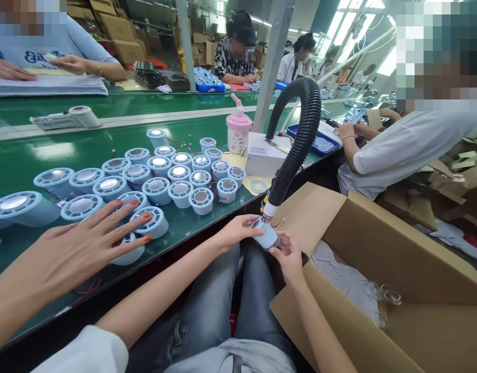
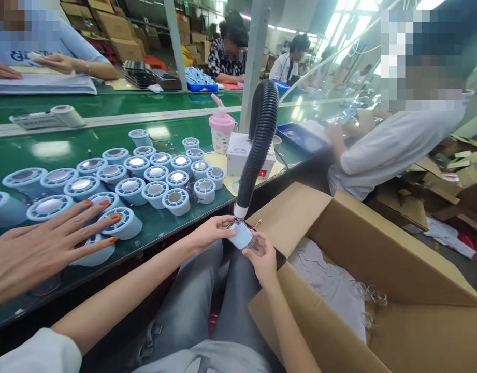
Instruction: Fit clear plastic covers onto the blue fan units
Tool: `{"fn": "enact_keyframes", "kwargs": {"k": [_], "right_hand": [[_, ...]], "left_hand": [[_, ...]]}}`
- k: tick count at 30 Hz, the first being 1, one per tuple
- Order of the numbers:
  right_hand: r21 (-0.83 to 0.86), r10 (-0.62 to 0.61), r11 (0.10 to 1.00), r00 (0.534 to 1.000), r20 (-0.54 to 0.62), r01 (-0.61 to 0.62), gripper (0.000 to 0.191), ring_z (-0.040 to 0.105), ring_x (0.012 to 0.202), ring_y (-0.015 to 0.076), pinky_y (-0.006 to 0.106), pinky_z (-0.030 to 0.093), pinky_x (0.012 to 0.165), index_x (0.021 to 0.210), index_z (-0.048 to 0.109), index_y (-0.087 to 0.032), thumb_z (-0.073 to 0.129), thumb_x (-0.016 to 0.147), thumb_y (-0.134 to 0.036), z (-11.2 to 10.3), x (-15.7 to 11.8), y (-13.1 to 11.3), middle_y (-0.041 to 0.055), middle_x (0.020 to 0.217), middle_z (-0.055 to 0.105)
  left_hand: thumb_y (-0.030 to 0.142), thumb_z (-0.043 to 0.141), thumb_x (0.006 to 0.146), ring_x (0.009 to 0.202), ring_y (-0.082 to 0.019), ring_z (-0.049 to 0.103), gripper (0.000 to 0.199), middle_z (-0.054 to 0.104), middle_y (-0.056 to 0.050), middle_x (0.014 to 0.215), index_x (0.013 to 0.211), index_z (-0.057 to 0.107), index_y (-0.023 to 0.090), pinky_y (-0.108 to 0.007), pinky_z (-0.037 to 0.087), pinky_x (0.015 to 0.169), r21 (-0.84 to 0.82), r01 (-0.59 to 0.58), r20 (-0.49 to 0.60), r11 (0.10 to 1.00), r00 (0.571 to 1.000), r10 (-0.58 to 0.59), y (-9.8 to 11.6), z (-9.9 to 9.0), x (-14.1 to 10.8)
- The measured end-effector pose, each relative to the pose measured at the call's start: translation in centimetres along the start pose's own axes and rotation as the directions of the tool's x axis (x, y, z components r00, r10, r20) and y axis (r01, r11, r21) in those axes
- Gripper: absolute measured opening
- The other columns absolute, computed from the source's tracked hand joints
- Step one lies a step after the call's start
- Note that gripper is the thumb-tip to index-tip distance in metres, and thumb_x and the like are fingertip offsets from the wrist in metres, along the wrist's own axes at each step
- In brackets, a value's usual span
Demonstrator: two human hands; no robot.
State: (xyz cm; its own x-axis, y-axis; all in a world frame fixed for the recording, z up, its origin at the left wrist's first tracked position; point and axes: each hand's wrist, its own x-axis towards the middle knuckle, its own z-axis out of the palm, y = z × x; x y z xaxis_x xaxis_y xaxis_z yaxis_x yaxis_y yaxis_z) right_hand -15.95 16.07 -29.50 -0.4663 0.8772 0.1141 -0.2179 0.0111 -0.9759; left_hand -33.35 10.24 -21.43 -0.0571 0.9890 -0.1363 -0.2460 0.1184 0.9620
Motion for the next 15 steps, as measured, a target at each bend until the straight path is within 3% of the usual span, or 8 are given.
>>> {"fn": "enact_keyframes", "kwargs": {"k": [10, 15], "right_hand": [[0.019, 0.004, 1.0, 0.995, 0.1, -0.006, 0.052, 0.064, 0.104, 0.0265, 0.042, 0.055, 0.086, 0.101, 0.054, -0.022, 0.082, 0.063, -0.045, 0.6, 1.5, 0.5, 0.012, 0.113, 0.067], [-0.086, -0.038, 0.995, 0.983, 0.178, 0.054, 0.043, 0.065, 0.103, 0.0251, 0.04, 0.056, 0.084, 0.101, 0.056, -0.022, 0.078, 0.069, -0.039, 0.8, 0.3, -1.0, 0.0117, 0.116, 0.066]], "left_hand": [[0.018, 0.071, 0.073, 0.105, -0.023, 0.062, 0.026, 0.072, -0.002, 0.099, 0.099, 0.067, 0.021, -0.032, 0.045, 0.091, 0.005, 0.054, -0.059, 0.999, 0.997, -0.053, 0.6, -0.7, -0.5], [0.014, 0.076, 0.065, 0.1, -0.022, 0.063, 0.035, 0.071, -0.002, 0.097, 0.097, 0.065, 0.02, -0.033, 0.047, 0.089, 0.008, 0.072, -0.096, 0.997, 0.993, -0.071, 0.6, -0.8, -1.7]]}}
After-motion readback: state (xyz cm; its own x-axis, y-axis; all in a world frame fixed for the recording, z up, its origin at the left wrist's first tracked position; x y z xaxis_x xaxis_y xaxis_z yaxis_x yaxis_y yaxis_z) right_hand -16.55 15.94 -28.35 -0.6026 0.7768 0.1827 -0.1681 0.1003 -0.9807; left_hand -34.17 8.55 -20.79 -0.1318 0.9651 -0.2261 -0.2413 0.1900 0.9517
